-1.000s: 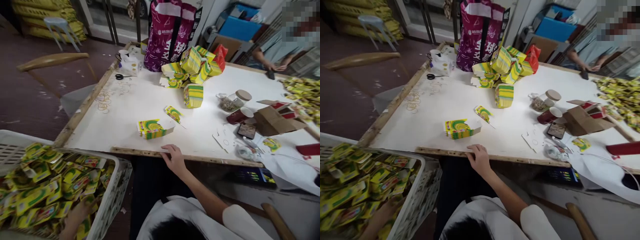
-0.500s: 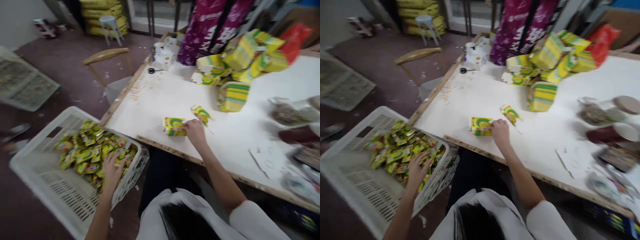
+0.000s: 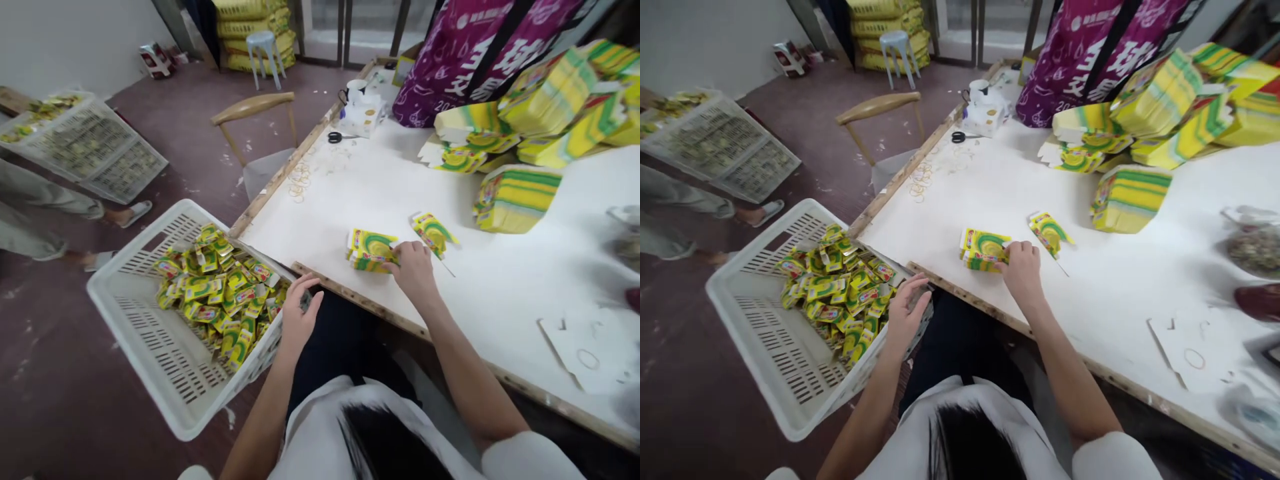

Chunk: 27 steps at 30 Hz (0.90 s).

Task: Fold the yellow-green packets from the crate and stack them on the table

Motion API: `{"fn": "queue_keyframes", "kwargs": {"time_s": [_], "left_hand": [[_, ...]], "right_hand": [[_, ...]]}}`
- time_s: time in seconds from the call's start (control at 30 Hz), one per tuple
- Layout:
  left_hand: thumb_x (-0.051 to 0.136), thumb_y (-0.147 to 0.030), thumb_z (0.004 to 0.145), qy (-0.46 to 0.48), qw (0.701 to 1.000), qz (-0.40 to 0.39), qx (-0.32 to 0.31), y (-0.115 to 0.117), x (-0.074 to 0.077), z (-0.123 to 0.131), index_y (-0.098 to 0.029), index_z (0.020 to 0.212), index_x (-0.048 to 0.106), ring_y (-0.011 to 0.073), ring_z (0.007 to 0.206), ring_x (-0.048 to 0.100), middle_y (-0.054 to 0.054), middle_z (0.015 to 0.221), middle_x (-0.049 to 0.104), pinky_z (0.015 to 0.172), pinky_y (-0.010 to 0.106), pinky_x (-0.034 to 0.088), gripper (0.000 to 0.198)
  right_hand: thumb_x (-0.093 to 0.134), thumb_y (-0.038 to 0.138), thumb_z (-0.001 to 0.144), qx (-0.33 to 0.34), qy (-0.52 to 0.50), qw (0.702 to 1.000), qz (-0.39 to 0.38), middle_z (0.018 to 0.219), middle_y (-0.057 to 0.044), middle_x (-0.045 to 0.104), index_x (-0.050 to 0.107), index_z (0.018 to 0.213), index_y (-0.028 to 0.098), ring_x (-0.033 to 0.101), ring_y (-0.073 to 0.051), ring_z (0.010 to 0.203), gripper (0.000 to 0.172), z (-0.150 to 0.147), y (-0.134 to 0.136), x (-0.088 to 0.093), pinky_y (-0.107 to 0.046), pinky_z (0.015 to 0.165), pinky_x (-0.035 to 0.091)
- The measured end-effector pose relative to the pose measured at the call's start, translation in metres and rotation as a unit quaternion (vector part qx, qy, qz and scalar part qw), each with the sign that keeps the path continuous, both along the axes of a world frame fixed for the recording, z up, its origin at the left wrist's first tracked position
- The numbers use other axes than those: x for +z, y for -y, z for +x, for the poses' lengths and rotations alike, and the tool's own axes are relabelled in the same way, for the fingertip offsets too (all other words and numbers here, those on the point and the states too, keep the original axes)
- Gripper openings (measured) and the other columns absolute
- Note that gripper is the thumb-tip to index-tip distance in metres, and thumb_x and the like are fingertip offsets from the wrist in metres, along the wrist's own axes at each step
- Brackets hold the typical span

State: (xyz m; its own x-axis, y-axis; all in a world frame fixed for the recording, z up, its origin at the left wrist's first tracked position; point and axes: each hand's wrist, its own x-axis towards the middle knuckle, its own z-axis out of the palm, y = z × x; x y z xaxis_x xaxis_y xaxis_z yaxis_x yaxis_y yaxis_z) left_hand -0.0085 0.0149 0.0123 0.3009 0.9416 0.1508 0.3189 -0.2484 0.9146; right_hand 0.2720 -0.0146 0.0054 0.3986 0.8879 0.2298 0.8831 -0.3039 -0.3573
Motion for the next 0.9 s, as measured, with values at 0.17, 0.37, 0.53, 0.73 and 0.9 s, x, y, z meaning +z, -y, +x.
{"fn": "queue_keyframes", "kwargs": {"time_s": [0.17, 0.37, 0.53, 0.73, 0.9], "left_hand": [[0.061, -0.037, 0.092, 0.009, 0.999, -0.026, -0.046, 0.006, -0.003, 0.003, -0.023, 0.114, 0.067, 0.0234, 0.118, 0.060, 0.009, 0.123, 0.066, 0.101, 0.040, 0.050, 0.027], [0.063, -0.042, 0.090, -0.006, 0.997, -0.072, -0.039, 0.005, -0.014, -0.007, -0.022, 0.114, 0.067, 0.0233, 0.108, 0.065, 0.009, 0.116, 0.069, 0.098, 0.040, 0.051, 0.031], [0.064, -0.043, 0.090, 0.000, 0.995, -0.093, -0.042, 0.006, -0.020, -0.007, -0.021, 0.112, 0.068, 0.0231, 0.103, 0.067, 0.010, 0.113, 0.070, 0.097, 0.040, 0.053, 0.032], [0.065, -0.046, 0.088, 0.015, 0.993, -0.107, -0.057, 0.007, -0.015, 0.003, -0.020, 0.110, 0.069, 0.0236, 0.101, 0.068, 0.011, 0.108, 0.072, 0.095, 0.041, 0.054, 0.034], [0.071, -0.048, 0.083, 0.107, 0.974, -0.175, -0.096, 0.011, -0.014, 0.019, -0.021, 0.118, 0.065, 0.0256, 0.106, 0.068, 0.013, 0.113, 0.071, 0.095, 0.042, 0.055, 0.045]], "right_hand": [[0.064, 0.020, 0.086, -0.022, -0.012, 0.999, -0.020, 0.097, -0.014, 0.061, 0.057, 0.100, 0.015, 0.053, -0.030, 0.093, 0.017, -0.007, -0.001, 0.014, -0.042, 0.085, 0.041], [0.067, 0.024, 0.087, -0.047, 0.019, 0.998, -0.049, 0.105, -0.018, 0.061, 0.065, 0.104, 0.012, 0.053, -0.033, 0.101, 0.020, -0.002, -0.004, 0.022, -0.044, 0.086, 0.041], [0.068, 0.022, 0.086, -0.040, 0.007, 0.996, -0.076, 0.101, -0.017, 0.063, 0.063, 0.097, 0.013, 0.055, -0.032, 0.099, 0.015, 0.001, -0.012, 0.021, -0.042, 0.083, 0.042], [0.073, 0.013, 0.079, -0.060, -0.082, 0.990, -0.093, 0.101, -0.013, 0.067, 0.054, 0.100, 0.015, 0.059, -0.029, 0.093, 0.028, -0.001, -0.014, 0.034, -0.041, 0.084, 0.041], [0.067, 0.011, 0.082, -0.038, -0.142, 0.988, -0.041, 0.092, -0.006, 0.066, 0.051, 0.097, 0.019, 0.060, -0.023, 0.087, 0.023, -0.020, 0.001, 0.053, -0.033, 0.077, 0.042]]}}
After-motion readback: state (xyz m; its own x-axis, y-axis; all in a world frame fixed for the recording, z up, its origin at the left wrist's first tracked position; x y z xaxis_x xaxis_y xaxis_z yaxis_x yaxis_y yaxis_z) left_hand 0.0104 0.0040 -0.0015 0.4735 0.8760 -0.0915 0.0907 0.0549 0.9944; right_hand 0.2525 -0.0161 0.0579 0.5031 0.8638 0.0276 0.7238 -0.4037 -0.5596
